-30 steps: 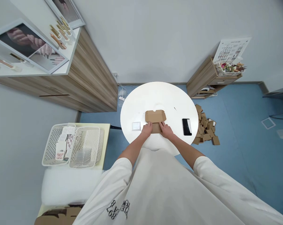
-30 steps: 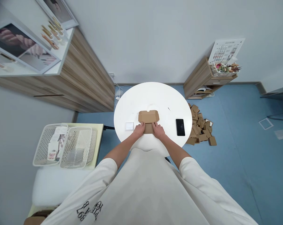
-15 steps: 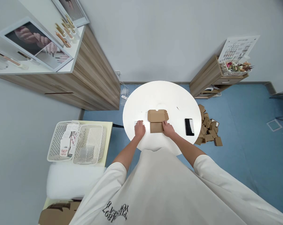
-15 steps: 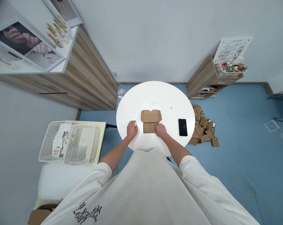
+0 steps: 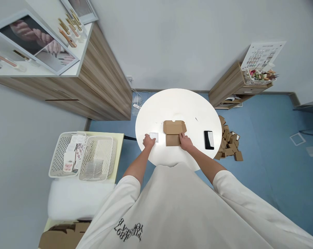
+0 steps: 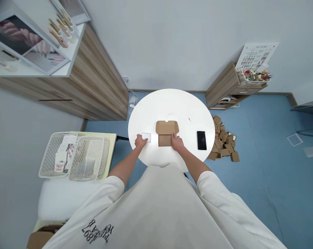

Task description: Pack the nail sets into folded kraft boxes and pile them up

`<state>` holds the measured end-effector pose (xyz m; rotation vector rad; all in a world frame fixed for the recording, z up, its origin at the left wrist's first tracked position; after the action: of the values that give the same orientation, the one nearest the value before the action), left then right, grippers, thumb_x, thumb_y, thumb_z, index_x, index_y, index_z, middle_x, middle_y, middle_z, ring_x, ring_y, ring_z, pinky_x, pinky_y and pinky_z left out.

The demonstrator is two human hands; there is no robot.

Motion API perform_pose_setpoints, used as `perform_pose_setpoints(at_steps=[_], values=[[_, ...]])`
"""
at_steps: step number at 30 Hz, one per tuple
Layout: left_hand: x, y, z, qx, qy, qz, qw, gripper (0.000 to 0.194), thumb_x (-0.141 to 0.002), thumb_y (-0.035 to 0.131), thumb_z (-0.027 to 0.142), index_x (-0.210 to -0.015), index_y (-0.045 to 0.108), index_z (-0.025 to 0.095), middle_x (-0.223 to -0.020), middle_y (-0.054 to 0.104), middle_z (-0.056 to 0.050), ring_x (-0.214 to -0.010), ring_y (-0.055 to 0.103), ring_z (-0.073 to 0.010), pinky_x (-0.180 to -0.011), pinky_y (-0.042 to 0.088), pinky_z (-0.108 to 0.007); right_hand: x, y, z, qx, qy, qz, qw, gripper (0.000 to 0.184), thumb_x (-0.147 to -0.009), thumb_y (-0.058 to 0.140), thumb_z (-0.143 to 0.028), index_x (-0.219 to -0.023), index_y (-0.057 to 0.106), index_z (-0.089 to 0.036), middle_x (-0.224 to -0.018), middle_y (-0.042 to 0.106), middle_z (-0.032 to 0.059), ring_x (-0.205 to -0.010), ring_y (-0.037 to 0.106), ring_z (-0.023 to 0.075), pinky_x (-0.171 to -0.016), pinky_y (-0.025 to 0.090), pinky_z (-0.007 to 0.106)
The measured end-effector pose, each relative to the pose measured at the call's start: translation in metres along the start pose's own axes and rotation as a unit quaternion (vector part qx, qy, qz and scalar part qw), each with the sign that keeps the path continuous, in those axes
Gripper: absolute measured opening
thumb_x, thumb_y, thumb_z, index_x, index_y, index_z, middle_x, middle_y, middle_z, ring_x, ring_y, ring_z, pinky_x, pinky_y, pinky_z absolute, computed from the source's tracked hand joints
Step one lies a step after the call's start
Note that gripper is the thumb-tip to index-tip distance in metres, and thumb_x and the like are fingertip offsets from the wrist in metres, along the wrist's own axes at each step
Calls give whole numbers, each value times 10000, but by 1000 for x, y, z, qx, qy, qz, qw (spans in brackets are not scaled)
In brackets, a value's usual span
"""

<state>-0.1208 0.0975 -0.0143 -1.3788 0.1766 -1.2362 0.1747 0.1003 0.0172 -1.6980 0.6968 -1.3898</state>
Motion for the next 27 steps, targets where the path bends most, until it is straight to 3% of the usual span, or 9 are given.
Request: perform_pose_setpoints(at_steps=[6,11,19,24,27], values=[[11,-7,18,114,69,22,991,241,-970,516,342,-1184,442,260,-1152,680,-62,-1047,664,-184,-834,500,-302,1,0,1,-24,2,3,1000,804,-858,631,-239,-1550,226,-181,-1534,314,197,-1131,508,329,-910,451,417],[39,11,62,163,188,-40,968,317,-924,576,289,-1203,428,265,-1085,700,-13,-919,679,-147,-805,507,-276,2,1,2,-39,2,6,999,789,-863,610,-223,-1555,233,-180,-1544,313,196,-1147,498,330,-915,443,417],[73,59,108,-5,218,-103,970,342,-887,629,239,-1181,454,253,-1032,706,-54,-1006,681,-262,-829,464,-345,3,2,3,-44,5,15,999,782,-863,620,-195,-1548,243,-178,-1535,332,185,-1144,496,320,-905,438,398],[85,60,117,-65,277,-65,957,424,-912,526,140,-1317,428,221,-1281,598,-141,-1079,641,-278,-851,452,-363,1,5,6,-70,2,25,997,777,-860,617,-166,-1548,257,-169,-1541,328,196,-1160,485,337,-924,428,416],[96,61,121,-127,367,-64,919,397,-913,466,103,-1292,497,216,-1335,548,-148,-1155,589,-291,-933,425,-398,1,7,8,-94,-2,27,995,794,-842,630,-161,-1549,268,-176,-1545,333,195,-1175,476,349,-941,423,433]])
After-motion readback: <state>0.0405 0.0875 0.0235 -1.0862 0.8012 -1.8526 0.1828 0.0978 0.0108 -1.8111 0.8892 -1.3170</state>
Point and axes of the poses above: each hand's wrist, its own x-axis away from the middle knuckle, its own y-axis out of the palm, z = x × y, the point moved 5 cm from there along -x, towards the middle knuckle
